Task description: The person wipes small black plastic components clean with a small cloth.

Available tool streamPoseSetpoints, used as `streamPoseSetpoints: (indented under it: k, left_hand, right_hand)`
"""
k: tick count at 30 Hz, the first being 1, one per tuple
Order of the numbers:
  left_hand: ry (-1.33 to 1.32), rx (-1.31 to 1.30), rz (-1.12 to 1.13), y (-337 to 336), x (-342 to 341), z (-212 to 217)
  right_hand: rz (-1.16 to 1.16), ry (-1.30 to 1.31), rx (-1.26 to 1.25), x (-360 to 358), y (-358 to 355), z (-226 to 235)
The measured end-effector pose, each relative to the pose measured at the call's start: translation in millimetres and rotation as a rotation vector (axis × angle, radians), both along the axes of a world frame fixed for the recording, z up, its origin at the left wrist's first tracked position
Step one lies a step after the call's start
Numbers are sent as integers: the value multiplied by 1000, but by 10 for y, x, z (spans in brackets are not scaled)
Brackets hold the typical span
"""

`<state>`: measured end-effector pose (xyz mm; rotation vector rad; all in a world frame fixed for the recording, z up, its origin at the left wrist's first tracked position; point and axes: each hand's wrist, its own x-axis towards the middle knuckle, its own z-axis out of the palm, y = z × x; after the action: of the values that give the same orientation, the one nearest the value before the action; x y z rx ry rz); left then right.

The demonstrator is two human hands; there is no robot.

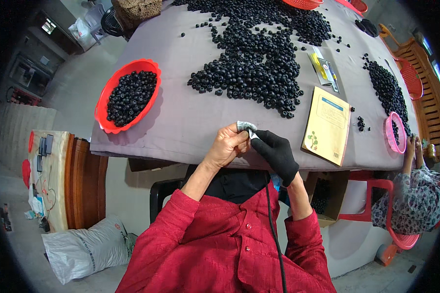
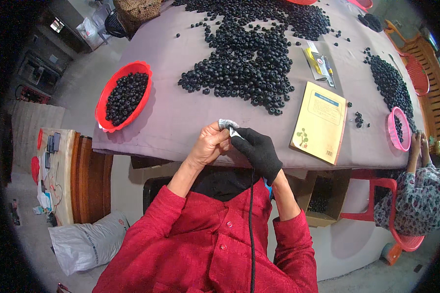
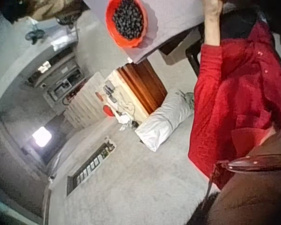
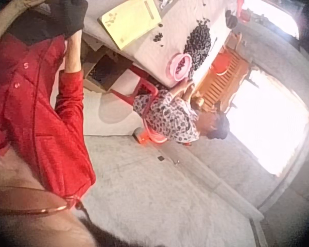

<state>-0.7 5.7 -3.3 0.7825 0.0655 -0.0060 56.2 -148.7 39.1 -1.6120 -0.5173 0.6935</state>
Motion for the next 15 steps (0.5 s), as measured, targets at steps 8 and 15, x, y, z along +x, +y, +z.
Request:
streamPoseSetpoints:
  k: [8,15]
  left_hand:
    - [0,-9,11,-33,4,31]
    - [62,16,30,-18,-11,42]
  right_hand:
    - [-34,37,52,-21,-17,-29]
    - [2,20,80,-26,-40,-50]
